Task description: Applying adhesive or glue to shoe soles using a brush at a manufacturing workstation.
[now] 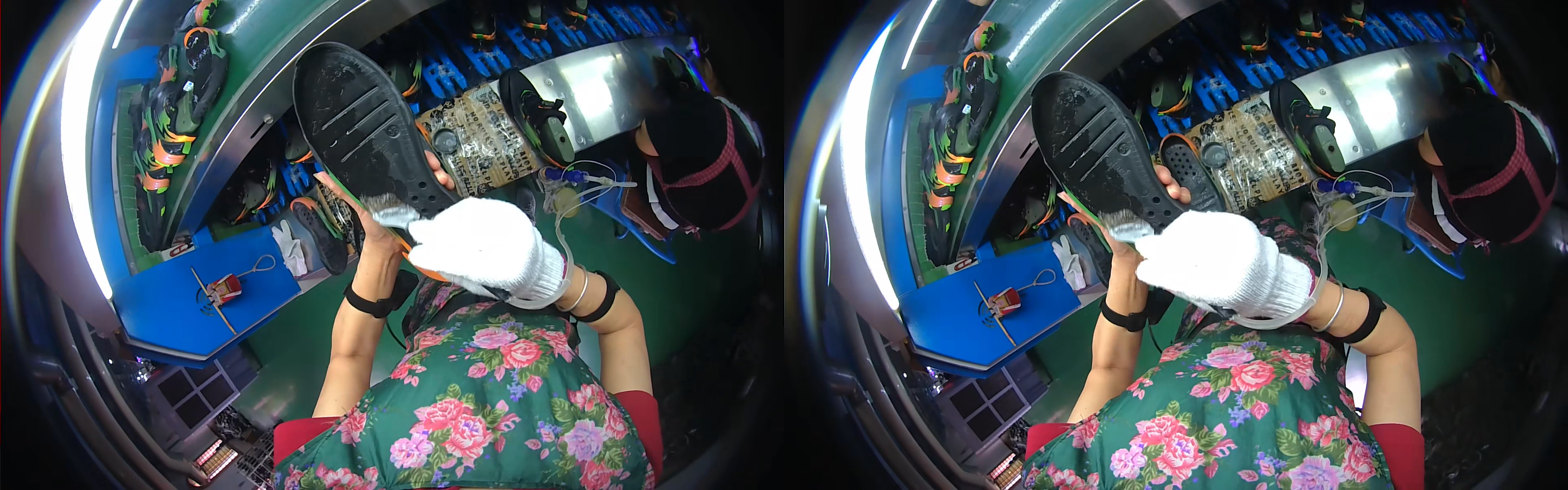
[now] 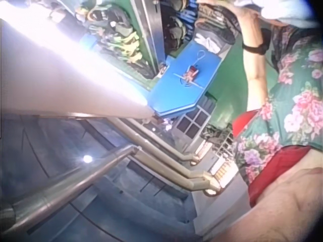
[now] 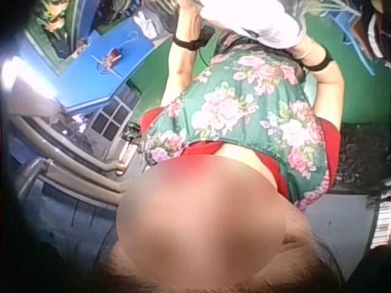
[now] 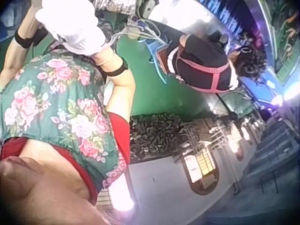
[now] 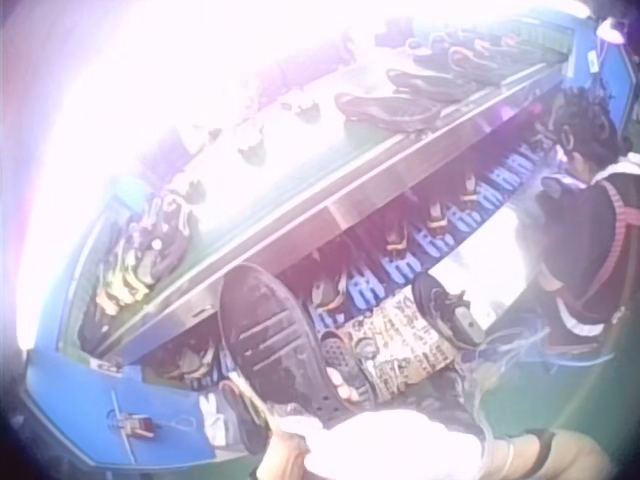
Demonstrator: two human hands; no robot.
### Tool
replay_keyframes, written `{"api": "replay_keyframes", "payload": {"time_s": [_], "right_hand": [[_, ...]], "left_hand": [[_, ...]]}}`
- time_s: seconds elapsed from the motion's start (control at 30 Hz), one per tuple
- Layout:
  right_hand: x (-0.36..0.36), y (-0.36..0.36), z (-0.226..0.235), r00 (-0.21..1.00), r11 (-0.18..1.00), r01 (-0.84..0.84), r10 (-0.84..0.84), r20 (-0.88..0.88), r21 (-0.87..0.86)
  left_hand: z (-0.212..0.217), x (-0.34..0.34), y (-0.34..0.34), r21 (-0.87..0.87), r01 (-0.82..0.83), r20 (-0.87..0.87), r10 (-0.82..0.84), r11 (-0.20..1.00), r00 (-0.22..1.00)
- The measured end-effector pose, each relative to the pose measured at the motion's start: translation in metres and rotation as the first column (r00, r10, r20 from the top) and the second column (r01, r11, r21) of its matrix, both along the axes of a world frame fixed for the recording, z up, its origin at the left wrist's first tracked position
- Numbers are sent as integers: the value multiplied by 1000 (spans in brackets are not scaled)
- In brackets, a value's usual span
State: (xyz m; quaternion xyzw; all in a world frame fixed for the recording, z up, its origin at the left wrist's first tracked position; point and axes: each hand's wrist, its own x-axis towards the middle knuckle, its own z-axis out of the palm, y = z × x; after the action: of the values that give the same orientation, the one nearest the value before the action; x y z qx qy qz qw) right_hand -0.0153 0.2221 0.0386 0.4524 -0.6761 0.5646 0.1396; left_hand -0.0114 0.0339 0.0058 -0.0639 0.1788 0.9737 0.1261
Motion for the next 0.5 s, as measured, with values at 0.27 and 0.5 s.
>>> {"api": "replay_keyframes", "payload": {"time_s": [0.27, 0.5], "right_hand": [[-2, 12, 3, 994, 998, -47, 44, 100, 30], [-3, 13, 7, 949, 998, -4, 25, 314, -65]], "left_hand": [[1, -10, -14, -124, -88, -137, 71, 988, 988], [2, -15, -26, -219, -126, -205, 81, 968, 975]]}}
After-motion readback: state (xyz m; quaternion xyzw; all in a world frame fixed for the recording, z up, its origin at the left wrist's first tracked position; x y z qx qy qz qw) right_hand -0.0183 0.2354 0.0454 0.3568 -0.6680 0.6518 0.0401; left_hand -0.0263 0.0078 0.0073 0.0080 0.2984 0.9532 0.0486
